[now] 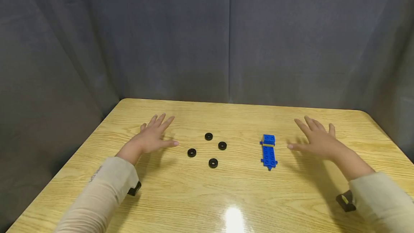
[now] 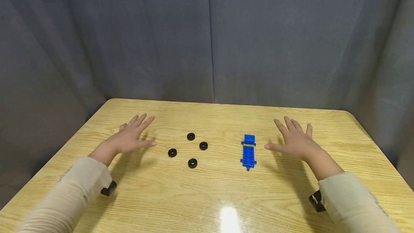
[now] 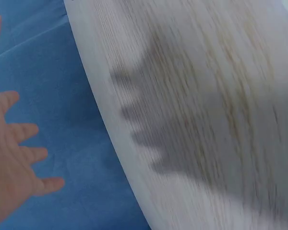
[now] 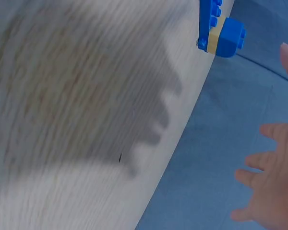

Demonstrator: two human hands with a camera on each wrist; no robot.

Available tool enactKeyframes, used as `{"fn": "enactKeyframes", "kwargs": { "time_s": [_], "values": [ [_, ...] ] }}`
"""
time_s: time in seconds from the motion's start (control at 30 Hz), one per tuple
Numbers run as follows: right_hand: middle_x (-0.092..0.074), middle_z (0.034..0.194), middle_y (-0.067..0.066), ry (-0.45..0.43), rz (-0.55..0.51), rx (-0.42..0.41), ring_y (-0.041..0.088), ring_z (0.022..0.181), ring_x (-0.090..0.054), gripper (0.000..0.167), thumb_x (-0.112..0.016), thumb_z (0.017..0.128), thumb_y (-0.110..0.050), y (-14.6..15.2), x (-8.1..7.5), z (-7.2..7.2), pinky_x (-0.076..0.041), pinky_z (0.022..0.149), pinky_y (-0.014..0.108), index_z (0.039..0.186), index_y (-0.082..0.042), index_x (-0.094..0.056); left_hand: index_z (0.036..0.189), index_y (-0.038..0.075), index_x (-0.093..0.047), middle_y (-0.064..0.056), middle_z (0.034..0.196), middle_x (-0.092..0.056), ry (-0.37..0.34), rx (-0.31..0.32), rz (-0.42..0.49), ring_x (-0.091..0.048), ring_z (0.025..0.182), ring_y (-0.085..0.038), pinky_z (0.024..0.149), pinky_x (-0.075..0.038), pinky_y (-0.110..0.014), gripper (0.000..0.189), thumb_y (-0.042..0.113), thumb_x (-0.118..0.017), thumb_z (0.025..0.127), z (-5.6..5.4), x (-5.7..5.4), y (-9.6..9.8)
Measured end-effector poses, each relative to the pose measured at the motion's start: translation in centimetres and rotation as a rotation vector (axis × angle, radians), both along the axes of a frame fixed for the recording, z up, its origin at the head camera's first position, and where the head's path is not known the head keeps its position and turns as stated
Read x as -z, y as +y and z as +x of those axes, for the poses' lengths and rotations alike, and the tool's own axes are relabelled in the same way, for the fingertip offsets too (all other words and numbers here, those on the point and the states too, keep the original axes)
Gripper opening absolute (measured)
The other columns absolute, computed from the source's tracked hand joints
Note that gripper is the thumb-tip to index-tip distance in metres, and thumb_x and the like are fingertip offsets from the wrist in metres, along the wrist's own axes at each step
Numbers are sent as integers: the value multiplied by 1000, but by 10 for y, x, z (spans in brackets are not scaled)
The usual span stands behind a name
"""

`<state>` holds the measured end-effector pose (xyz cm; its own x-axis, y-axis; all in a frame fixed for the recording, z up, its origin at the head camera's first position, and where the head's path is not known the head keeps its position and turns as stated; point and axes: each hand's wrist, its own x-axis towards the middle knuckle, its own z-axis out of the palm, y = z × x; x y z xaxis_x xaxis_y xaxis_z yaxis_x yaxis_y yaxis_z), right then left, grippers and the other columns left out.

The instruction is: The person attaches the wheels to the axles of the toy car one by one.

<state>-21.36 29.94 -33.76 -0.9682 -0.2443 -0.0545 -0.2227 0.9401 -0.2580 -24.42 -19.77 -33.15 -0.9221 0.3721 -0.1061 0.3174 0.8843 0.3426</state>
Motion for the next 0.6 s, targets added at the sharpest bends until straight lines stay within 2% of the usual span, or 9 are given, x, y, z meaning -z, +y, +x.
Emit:
{"fn": "enactKeyframes", "kwargs": {
  "time_s": [0.27, 0.6],
  "values": [
    [-13, 156, 42, 11, -46, -83, 64, 138, -17, 103, -71, 86, -53, -7, 10, -1, -12, 108, 78, 155, 5, -21, 161, 11, -16, -25, 166, -8, -47, 66, 58, -8, 151, -53, 115, -7, -76, 94, 54, -64, 92, -3, 11, 4],
    [-18, 155, 42, -9, -78, -178, 67, 136, -24, 105, -81, 80, -46, -17, 18, -4, -23, 106, 79, 152, 8, -25, 160, 7, -20, -24, 164, -21, -81, 117, 90, -19, 150, -50, 117, -15, -73, 91, 44, -68, 93, -5, 22, 14]
  ]
}}
